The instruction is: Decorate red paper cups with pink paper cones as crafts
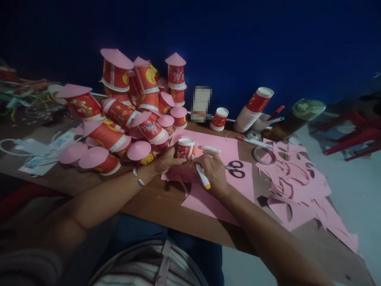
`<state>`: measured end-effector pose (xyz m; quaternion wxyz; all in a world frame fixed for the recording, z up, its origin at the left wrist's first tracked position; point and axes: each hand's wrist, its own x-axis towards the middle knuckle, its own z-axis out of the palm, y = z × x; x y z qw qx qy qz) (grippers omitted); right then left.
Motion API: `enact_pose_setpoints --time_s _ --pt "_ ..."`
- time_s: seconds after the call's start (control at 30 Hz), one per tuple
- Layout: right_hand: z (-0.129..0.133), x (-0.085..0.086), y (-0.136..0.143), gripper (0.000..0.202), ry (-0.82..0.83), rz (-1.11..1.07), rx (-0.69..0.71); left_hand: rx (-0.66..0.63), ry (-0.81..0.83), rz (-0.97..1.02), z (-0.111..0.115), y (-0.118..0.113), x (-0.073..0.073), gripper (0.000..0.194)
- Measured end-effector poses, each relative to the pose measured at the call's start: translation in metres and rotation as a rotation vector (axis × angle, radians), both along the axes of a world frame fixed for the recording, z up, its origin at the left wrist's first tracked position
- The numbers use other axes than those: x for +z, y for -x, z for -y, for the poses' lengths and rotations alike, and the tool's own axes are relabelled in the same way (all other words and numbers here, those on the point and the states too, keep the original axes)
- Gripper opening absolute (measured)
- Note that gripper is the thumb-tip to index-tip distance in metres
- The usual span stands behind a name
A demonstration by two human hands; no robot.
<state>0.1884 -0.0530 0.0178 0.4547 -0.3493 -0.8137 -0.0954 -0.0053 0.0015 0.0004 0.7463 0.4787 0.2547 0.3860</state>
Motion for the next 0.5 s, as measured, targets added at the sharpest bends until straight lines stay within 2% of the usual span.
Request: enact_pose_setpoints --time_s 0.17,0.3,0.4,0.5 --pt "0.0011 -0.0012 0.0013 0.015 -0.03 -0.026 0.017 0.002 -0.033 -0.034 0.0 -0.0003 0.0003 0.05" --pt "0.0028 -0.0022 0.0037 0.021 -0.051 -0.013 0.07 0.029 -0.078 -0.169 0.0012 0.0003 0.0023 0.053" --pt "0.0032 -0.0041 0.005 0.021 -0.044 0.011 0.111 0.066 -0.134 -0.25 0.0008 0.0009 0.0015 0.064" --pt "0.0033 -0.0052 0.0062 0.022 -0.04 0.034 0.114 0.046 -0.168 -0.273 0.0001 0.0008 -0.0004 0.079"
